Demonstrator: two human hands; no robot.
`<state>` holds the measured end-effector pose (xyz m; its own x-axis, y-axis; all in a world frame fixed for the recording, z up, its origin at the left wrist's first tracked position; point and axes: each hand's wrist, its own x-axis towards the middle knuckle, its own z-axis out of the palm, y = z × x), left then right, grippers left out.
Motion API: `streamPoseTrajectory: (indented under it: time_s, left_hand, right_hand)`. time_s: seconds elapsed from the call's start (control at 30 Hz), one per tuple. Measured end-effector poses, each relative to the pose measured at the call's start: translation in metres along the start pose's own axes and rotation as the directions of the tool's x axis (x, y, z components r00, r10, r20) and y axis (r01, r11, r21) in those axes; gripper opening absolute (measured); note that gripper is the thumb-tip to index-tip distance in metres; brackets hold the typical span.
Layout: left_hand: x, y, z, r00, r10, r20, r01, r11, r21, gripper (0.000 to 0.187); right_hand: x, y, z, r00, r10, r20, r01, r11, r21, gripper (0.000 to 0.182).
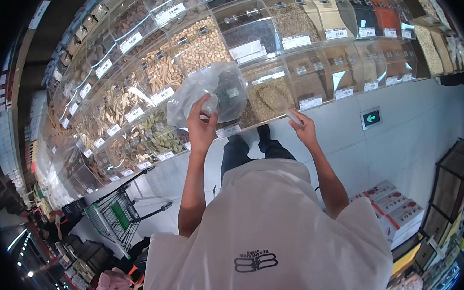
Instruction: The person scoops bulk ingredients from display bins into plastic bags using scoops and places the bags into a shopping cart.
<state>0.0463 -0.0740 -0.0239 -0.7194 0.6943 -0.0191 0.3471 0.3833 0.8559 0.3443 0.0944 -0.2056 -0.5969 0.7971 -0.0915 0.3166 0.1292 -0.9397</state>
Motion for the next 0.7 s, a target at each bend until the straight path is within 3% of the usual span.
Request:
streamPoseTrajectory:
  time_s: [0.1,0.4,0.47,0.7]
  left_hand:
    - [0.0,0.0,-0.001,1.0,0.01,0.011,-0.01,1.0,0.019,0.053]
    - [0.004,-0.006,-0.006,1.0,0.022,0.002,-0.022,1.0,-0.012,0.053]
    - [0.006,-0.007,-0.007,1.0,0.025,0.006,-0.025,0.999,-0.032,0.054]
    - [0.007,-0.007,-0.009,1.0,0.009,0.026,-0.007,0.998,-0.064,0.056]
  right_hand:
    - [-0.003,0.005,-0.002,0.999,0.035,0.026,-0.037,0.995,0.088,0.046]
    - [-0.008,0.007,-0.015,0.999,-0.037,0.029,0.035,0.997,0.073,0.045]
    - [-0.008,0.001,-0.02,0.999,0.019,0.036,-0.023,0.991,0.128,0.045]
    - [-0.004,-0.068,-0.057,0.988,0.1,0.114,-0.109,0.992,0.07,0.044]
